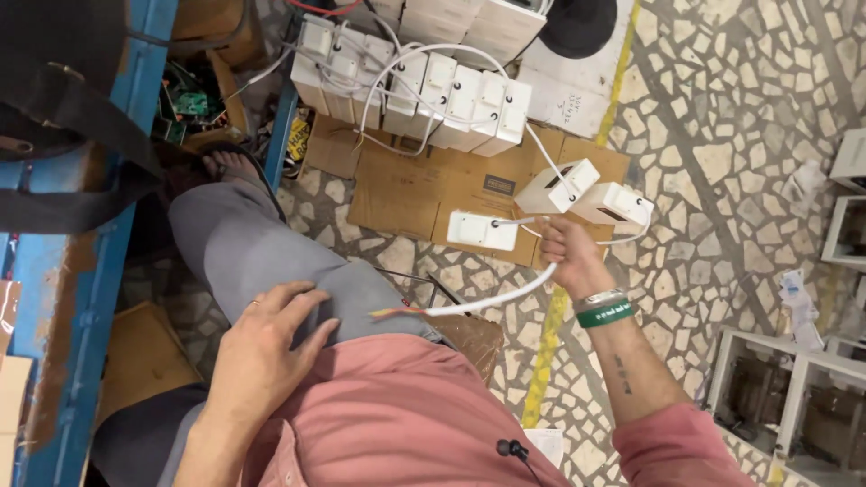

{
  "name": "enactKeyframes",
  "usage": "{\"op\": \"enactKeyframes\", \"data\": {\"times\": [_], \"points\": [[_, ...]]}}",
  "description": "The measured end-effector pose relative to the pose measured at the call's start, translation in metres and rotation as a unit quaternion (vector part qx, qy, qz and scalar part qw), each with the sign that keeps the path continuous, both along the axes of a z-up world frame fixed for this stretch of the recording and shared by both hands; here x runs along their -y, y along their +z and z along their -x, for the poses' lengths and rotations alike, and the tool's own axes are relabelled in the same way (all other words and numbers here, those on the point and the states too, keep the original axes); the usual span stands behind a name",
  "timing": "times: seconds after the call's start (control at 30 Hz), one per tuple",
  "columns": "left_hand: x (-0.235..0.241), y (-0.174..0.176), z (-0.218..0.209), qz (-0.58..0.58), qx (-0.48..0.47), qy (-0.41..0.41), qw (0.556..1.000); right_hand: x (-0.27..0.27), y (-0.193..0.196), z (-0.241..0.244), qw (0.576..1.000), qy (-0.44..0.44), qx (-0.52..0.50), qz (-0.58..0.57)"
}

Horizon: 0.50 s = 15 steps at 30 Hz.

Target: The person assembles white electrical enclosures by hand, using a screwdriver to tighten screws on the casing. They handle multiple enclosures, place one on the floor, and briefly retrieve a phone from a bag before continuing to secure screws on another unit.

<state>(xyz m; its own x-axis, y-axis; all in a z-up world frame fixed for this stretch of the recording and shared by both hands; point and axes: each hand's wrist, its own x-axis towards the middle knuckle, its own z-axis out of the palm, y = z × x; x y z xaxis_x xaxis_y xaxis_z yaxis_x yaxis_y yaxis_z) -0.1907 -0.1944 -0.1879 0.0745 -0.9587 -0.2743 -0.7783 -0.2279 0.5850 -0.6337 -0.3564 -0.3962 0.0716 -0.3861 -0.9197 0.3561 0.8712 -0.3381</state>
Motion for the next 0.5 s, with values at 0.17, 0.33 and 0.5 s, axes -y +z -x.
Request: {"op": "enactKeyframes", "data": {"times": [0.17,0.33,0.5], "points": [[-0.001,-0.008,0.002,0.014,-0.001,-0.014,1.000,0.014,-0.002,0.019,0.999,-0.030,-0.025,-0.018],[0.001,-0.007,0.003,0.035,0.010,-0.012,0.999,0.043,-0.008,0.037,0.999,-0.024,-0.033,0.004],[-0.001,-0.006,0.007,0.012,0.018,-0.006,1.000,0.068,-0.025,0.058,0.997,-0.023,-0.068,0.020]]}}
